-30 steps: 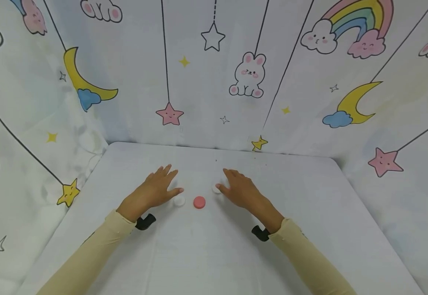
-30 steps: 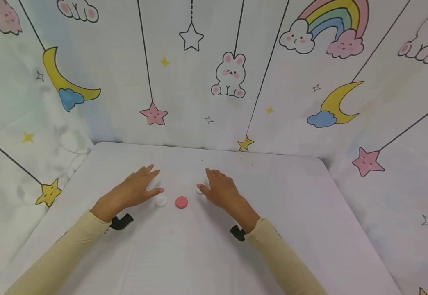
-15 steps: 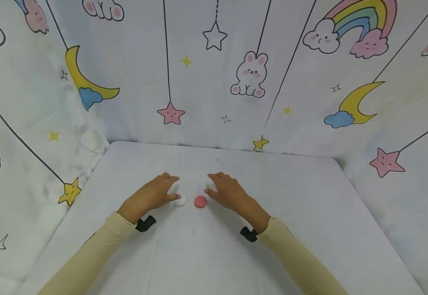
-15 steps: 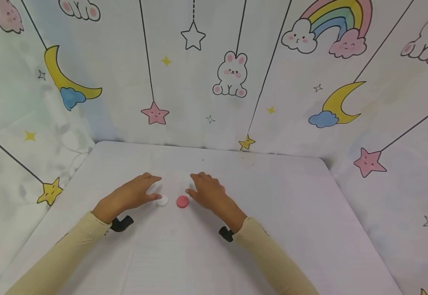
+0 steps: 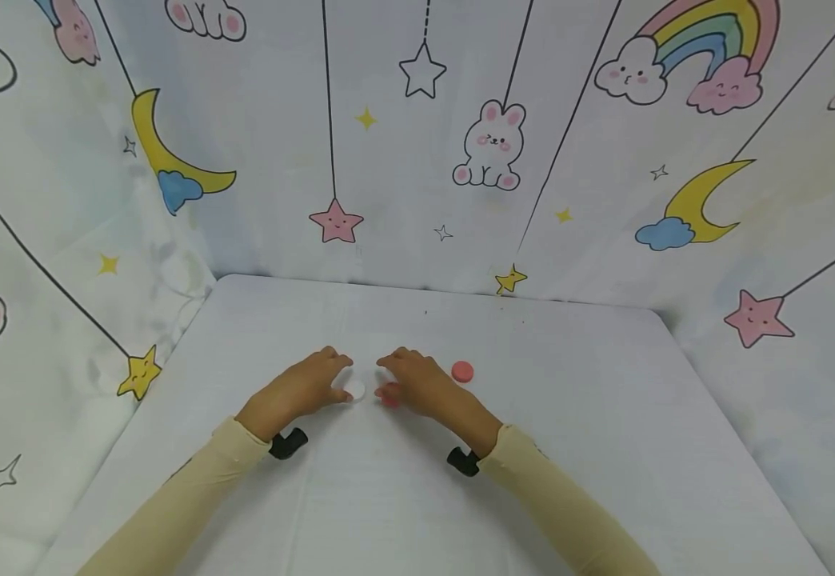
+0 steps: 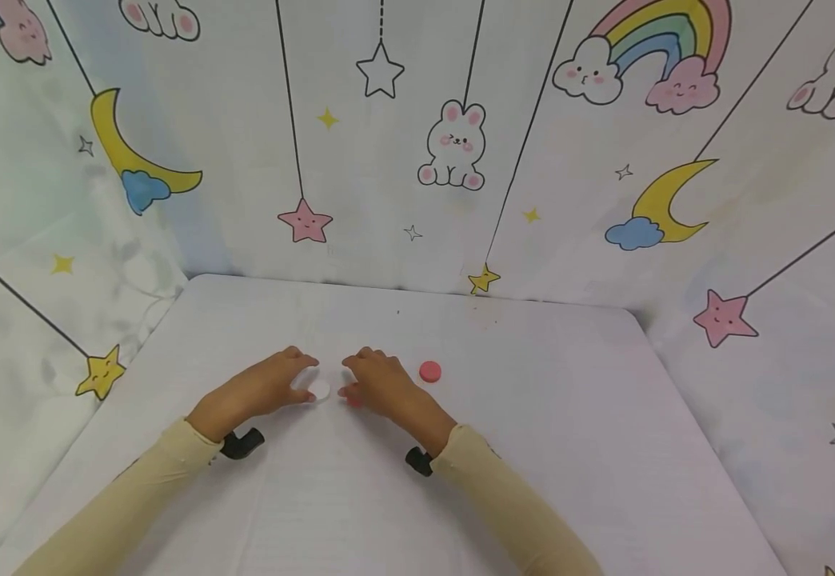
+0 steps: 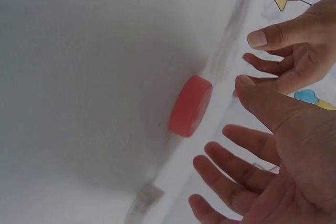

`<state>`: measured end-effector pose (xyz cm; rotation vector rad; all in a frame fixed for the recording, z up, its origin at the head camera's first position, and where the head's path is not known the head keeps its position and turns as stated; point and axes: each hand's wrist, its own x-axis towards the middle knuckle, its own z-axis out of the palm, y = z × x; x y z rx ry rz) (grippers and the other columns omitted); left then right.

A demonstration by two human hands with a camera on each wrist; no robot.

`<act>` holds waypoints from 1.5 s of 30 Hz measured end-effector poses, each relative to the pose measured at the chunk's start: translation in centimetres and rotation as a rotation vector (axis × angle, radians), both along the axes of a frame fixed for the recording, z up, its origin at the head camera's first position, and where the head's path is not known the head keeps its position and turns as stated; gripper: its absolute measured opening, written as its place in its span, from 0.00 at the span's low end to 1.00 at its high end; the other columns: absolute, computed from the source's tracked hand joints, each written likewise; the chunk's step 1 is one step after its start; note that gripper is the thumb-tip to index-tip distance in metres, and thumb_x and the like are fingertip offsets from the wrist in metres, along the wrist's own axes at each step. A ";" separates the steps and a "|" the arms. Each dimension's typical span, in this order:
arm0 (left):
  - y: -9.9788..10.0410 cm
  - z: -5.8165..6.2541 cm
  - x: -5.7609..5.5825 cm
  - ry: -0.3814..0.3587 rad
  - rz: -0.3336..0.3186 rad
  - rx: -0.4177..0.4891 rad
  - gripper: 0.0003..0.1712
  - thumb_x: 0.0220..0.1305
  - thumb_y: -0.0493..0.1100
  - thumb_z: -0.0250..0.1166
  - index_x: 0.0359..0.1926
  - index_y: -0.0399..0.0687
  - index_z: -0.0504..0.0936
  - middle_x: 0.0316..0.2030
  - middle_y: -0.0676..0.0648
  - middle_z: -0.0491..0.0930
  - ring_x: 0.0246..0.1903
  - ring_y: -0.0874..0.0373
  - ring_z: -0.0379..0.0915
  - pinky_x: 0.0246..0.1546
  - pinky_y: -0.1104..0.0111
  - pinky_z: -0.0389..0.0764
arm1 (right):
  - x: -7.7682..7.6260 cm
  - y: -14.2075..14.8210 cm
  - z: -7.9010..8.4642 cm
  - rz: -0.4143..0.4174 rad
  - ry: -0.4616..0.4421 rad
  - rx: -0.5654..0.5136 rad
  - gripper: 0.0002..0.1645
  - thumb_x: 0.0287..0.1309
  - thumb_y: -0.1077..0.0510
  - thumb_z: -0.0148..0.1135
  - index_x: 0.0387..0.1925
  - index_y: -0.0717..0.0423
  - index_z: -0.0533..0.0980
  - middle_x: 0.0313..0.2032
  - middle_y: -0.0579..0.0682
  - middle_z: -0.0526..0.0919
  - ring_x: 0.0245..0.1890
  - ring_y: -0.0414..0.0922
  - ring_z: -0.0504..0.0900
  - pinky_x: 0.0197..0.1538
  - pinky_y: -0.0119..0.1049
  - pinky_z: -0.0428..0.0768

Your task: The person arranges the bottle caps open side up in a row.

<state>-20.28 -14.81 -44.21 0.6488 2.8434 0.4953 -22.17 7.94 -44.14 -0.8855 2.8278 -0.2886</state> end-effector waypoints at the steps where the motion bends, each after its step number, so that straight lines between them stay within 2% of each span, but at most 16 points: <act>1: 0.1 -0.1 0.0 0.000 0.001 -0.002 0.33 0.66 0.48 0.76 0.65 0.36 0.78 0.55 0.38 0.77 0.55 0.44 0.78 0.59 0.51 0.81 | 0.0 -0.2 -0.1 0.011 0.010 0.001 0.31 0.70 0.45 0.69 0.69 0.52 0.77 0.62 0.52 0.81 0.62 0.51 0.80 0.63 0.50 0.81; 10: 0.5 -0.6 0.0 0.001 0.009 -0.025 0.29 0.65 0.47 0.77 0.61 0.38 0.80 0.53 0.40 0.77 0.52 0.46 0.79 0.54 0.53 0.82 | -0.1 -1.5 -1.2 0.045 0.047 0.024 0.30 0.67 0.43 0.72 0.66 0.48 0.80 0.60 0.50 0.83 0.59 0.48 0.82 0.61 0.49 0.82; 21: 0.5 -0.8 0.2 0.027 -0.007 -0.023 0.23 0.64 0.45 0.78 0.54 0.39 0.81 0.49 0.42 0.76 0.48 0.48 0.77 0.50 0.55 0.82 | 0.1 -2.8 -1.8 0.033 0.033 0.071 0.28 0.66 0.43 0.73 0.64 0.46 0.81 0.59 0.48 0.84 0.60 0.47 0.82 0.61 0.48 0.82; 28: 0.7 -0.6 0.2 0.024 -0.019 -0.013 0.20 0.64 0.44 0.77 0.51 0.40 0.82 0.49 0.43 0.76 0.49 0.48 0.76 0.50 0.55 0.81 | 0.3 -3.3 -1.6 0.024 0.037 0.071 0.29 0.65 0.43 0.74 0.63 0.46 0.82 0.58 0.48 0.84 0.59 0.47 0.82 0.60 0.48 0.82; 35: 0.7 -0.8 0.2 0.040 -0.036 -0.007 0.20 0.63 0.44 0.78 0.50 0.40 0.82 0.47 0.43 0.76 0.47 0.49 0.76 0.48 0.56 0.81 | 0.4 -3.5 -1.6 0.038 0.054 0.074 0.27 0.64 0.43 0.74 0.62 0.46 0.83 0.56 0.47 0.84 0.56 0.46 0.83 0.58 0.46 0.82; 45: 0.8 -0.9 0.1 0.041 -0.039 -0.011 0.20 0.62 0.43 0.78 0.50 0.39 0.82 0.47 0.43 0.76 0.46 0.50 0.75 0.48 0.56 0.81 | 0.2 -3.7 -2.0 0.022 0.052 0.083 0.27 0.64 0.43 0.75 0.62 0.44 0.82 0.56 0.45 0.83 0.57 0.45 0.81 0.61 0.47 0.79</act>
